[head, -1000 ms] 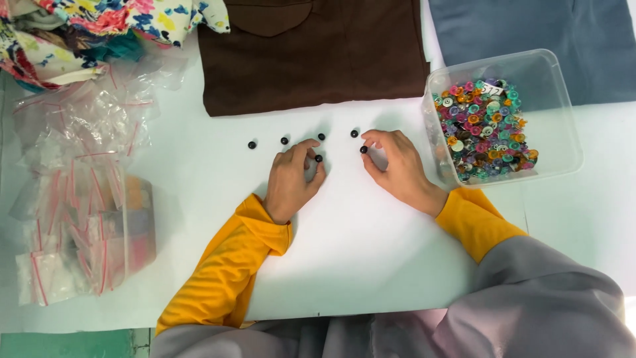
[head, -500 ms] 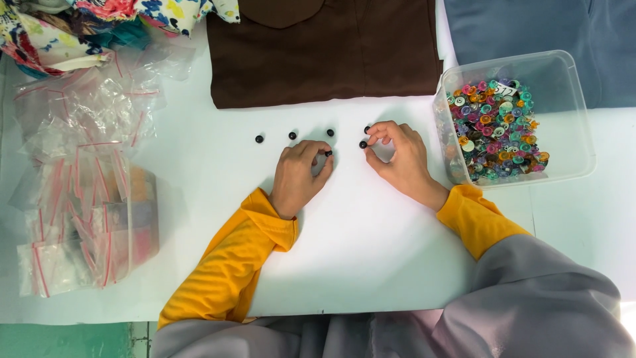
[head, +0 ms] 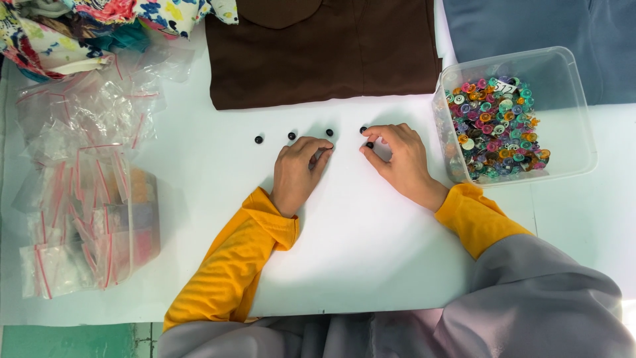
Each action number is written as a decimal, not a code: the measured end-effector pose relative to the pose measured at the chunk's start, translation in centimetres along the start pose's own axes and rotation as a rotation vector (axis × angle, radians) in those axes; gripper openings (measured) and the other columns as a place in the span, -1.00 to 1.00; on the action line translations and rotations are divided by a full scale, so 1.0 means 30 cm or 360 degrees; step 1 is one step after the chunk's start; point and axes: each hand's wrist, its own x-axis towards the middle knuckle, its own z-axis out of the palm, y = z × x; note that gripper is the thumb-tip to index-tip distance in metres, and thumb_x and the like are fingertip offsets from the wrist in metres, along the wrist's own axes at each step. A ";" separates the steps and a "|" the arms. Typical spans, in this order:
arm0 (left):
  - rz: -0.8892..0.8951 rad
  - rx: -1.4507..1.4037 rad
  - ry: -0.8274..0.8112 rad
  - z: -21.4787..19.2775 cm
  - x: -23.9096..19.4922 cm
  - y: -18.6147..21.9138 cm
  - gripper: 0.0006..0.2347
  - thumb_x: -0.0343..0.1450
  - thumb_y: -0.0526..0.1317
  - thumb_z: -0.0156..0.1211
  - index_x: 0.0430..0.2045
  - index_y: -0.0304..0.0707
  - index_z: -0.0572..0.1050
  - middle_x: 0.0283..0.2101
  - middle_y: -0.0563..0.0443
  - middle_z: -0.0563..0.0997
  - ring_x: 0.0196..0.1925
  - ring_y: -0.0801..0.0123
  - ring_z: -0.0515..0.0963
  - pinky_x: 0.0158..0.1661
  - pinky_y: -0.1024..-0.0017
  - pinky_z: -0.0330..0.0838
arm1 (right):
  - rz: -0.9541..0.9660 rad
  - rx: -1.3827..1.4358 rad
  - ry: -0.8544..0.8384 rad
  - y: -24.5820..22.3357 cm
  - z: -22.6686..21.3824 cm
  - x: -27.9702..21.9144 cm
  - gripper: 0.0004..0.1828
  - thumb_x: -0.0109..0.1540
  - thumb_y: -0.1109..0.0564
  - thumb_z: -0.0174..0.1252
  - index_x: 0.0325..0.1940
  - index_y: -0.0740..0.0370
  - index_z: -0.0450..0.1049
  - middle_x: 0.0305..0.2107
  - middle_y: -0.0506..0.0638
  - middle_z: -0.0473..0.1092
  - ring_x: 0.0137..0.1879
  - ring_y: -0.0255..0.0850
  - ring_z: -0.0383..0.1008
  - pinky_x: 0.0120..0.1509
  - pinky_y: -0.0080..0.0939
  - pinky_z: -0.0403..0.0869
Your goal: The person sorts through a container of colorful buttons, picking out black ones and placing them on the table. They then gather the selected buttons and place them into a small plastic bag.
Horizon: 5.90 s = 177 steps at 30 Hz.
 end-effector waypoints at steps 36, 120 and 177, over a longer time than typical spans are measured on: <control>0.0980 -0.0141 0.0227 0.078 -0.016 0.272 -0.84 0.35 -0.20 0.32 -0.24 -0.14 0.60 -0.24 0.00 0.52 -0.21 0.15 0.56 -0.16 0.27 0.47 | -0.0957 -0.0585 0.0721 -0.110 -0.302 -0.166 -0.91 0.17 0.13 0.32 -0.26 -0.04 0.61 -0.12 -0.13 0.53 -0.04 -0.15 0.36 0.05 -0.09 0.29; 0.0414 0.0562 -0.1282 0.566 0.403 0.608 -0.52 0.09 0.01 0.54 -0.27 -0.29 0.55 -0.44 -0.08 0.63 -0.35 0.03 0.65 -0.23 0.24 0.29 | 0.0910 -0.0304 -0.1308 0.323 -0.702 -0.078 -0.34 0.14 -0.02 0.39 0.32 -0.01 0.44 0.17 0.26 0.41 0.30 0.29 0.41 0.30 0.19 0.44; 0.0958 0.0452 -0.0485 0.584 0.385 0.618 -0.81 0.25 -0.48 0.37 -0.50 -0.05 0.70 -0.34 -0.04 0.53 -0.45 0.17 0.54 -0.36 0.26 0.17 | 0.0343 -0.0019 0.0216 0.363 -0.689 -0.150 -0.65 0.35 0.55 -0.26 0.09 0.57 0.41 -0.26 0.27 0.33 -0.20 0.12 0.56 -0.26 -0.04 0.58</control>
